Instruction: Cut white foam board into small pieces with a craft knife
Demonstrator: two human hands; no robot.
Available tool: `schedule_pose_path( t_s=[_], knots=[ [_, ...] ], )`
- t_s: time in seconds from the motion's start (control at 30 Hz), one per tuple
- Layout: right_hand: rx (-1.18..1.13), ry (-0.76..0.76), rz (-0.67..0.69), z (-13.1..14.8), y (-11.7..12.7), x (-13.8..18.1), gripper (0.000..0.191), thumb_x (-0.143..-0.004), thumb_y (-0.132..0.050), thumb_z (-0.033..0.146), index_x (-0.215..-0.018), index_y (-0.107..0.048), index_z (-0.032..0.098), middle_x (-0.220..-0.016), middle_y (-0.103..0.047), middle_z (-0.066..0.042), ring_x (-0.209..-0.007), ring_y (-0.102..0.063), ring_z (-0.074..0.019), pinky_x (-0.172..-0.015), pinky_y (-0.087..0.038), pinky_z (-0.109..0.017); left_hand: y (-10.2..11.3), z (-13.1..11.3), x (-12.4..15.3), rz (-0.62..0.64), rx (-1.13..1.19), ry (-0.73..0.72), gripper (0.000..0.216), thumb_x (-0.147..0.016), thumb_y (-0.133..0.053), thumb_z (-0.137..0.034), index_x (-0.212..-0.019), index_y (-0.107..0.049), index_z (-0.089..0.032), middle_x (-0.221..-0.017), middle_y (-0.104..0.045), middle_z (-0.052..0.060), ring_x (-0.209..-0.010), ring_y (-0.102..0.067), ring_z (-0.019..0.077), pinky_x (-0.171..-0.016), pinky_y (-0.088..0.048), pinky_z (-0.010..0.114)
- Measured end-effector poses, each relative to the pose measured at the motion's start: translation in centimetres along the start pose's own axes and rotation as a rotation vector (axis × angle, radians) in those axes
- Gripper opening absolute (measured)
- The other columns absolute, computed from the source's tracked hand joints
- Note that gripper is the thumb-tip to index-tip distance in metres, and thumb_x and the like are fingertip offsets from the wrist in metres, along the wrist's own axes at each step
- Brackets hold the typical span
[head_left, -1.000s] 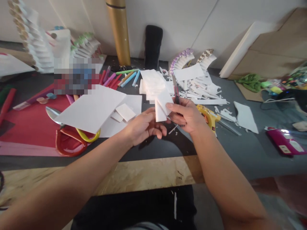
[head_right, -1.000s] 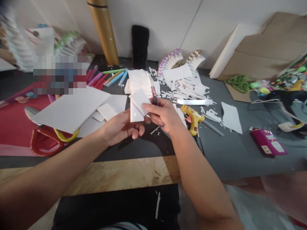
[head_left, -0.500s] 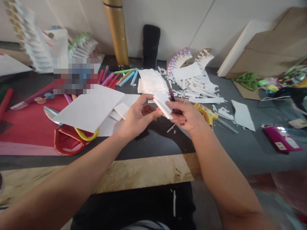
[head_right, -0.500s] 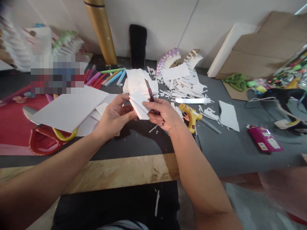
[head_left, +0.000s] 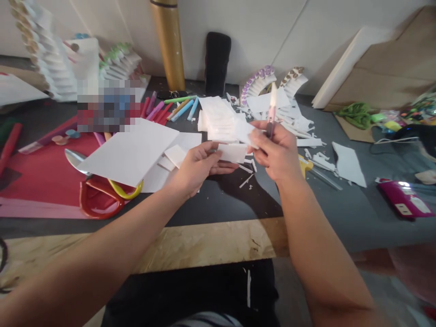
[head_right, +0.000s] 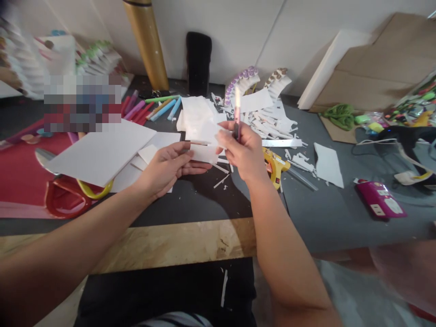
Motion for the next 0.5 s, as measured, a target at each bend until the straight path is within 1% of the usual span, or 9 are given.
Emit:
schedule_pose_path(
  t_s=[0.03,0.1,0.17,0.23,0.3,0.4,0.47,0.5],
  knots=[
    [0.056,0.02,0.049,0.1,-0.4,0.2,0.028,-0.084,-0.074,0.044,-0.103,-0.066,0.024,-0.067,-0.059,0.003,-0.042,-0.041,-0.0067,-0.039,-0.028,-0.024,0.0,0.1,-0.1,0.006,0.044,0.017,0.018,-0.094,-0.059,-0.014,-0.112,-0.061,-0.012,-0.099,-0.076,0.011,-0.088,-0.078,0.0233,-0.089,-0.063,0.04],
    [0.17,0.072,0.116,0.1,-1.1,0.5,0.025,-0.085,-0.074,0.041,-0.101,-0.068,0.023,-0.07,-0.061,0.002,-0.05,-0.051,-0.01,-0.045,-0.036,-0.025,0.0,0.0,-0.1,0.021,0.111,0.025,0.017,-0.095,-0.057,-0.012,-0.111,-0.062,-0.011,-0.101,-0.077,0.012,-0.093,-0.077,0.0244,-0.096,-0.06,0.044],
    [0.255,0.13,0.142,0.0,-1.4,0.5,0.021,-0.086,-0.072,0.038,-0.099,-0.069,0.022,-0.073,-0.063,0.001,-0.057,-0.058,-0.0129,-0.052,-0.043,-0.027,0.0,-0.2,-0.1,0.039,0.145,0.02,0.017,-0.095,-0.056,-0.012,-0.111,-0.063,-0.012,-0.101,-0.077,0.012,-0.096,-0.077,0.0249,-0.1,-0.057,0.046],
    [0.296,0.162,0.148,-0.1,-1.5,0.4,0.017,-0.088,-0.07,0.035,-0.099,-0.069,0.022,-0.075,-0.063,0.001,-0.061,-0.061,-0.0143,-0.058,-0.047,-0.029,0.1,-0.3,-0.1,0.038,0.152,0.024,0.019,-0.096,-0.054,-0.011,-0.112,-0.063,-0.011,-0.102,-0.077,0.013,-0.096,-0.077,0.0249,-0.1,-0.057,0.045],
    [0.308,0.166,0.149,-0.3,-1.4,0.3,0.016,-0.088,-0.069,0.034,-0.098,-0.069,0.022,-0.075,-0.064,0.002,-0.061,-0.06,-0.0142,-0.059,-0.047,-0.029,0.1,-0.3,-0.1,0.026,0.142,0.031,0.021,-0.096,-0.052,-0.01,-0.115,-0.062,-0.01,-0.104,-0.077,0.014,-0.096,-0.077,0.0246,-0.1,-0.057,0.043],
    [0.311,0.149,0.147,-0.5,-1.4,0.2,0.016,-0.088,-0.07,0.034,-0.098,-0.07,0.022,-0.075,-0.063,0.001,-0.06,-0.058,-0.0131,-0.056,-0.044,-0.028,0.1,-0.3,-0.1,0.014,0.123,0.025,0.019,-0.097,-0.054,-0.011,-0.114,-0.062,-0.01,-0.104,-0.077,0.014,-0.095,-0.077,0.0229,-0.098,-0.058,0.04],
    [0.267,0.122,0.133,-0.5,-1.2,0.1,0.018,-0.087,-0.071,0.036,-0.098,-0.07,0.021,-0.072,-0.062,0.001,-0.056,-0.056,-0.012,-0.051,-0.04,-0.026,0.3,-0.4,-0.1,-0.012,0.095,-0.001,0.017,-0.095,-0.059,-0.012,-0.111,-0.062,-0.011,-0.099,-0.077,0.011,-0.091,-0.077,0.0207,-0.093,-0.059,0.036],
    [0.224,0.104,0.106,-0.5,-0.9,0.1,0.019,-0.087,-0.071,0.037,-0.098,-0.069,0.021,-0.069,-0.061,0.002,-0.053,-0.053,-0.0109,-0.048,-0.037,-0.026,0.5,-0.5,-0.2,-0.035,0.069,-0.02,0.016,-0.093,-0.061,-0.011,-0.109,-0.062,-0.012,-0.094,-0.076,0.009,-0.086,-0.077,0.0192,-0.088,-0.061,0.034]
  ],
)
Point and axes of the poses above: each hand's wrist, its own x-axis away from the middle knuckle, its own y-axis out of the back of the hand, z = x × y, the point moved 6 cm from there along -x, towards the middle knuckle
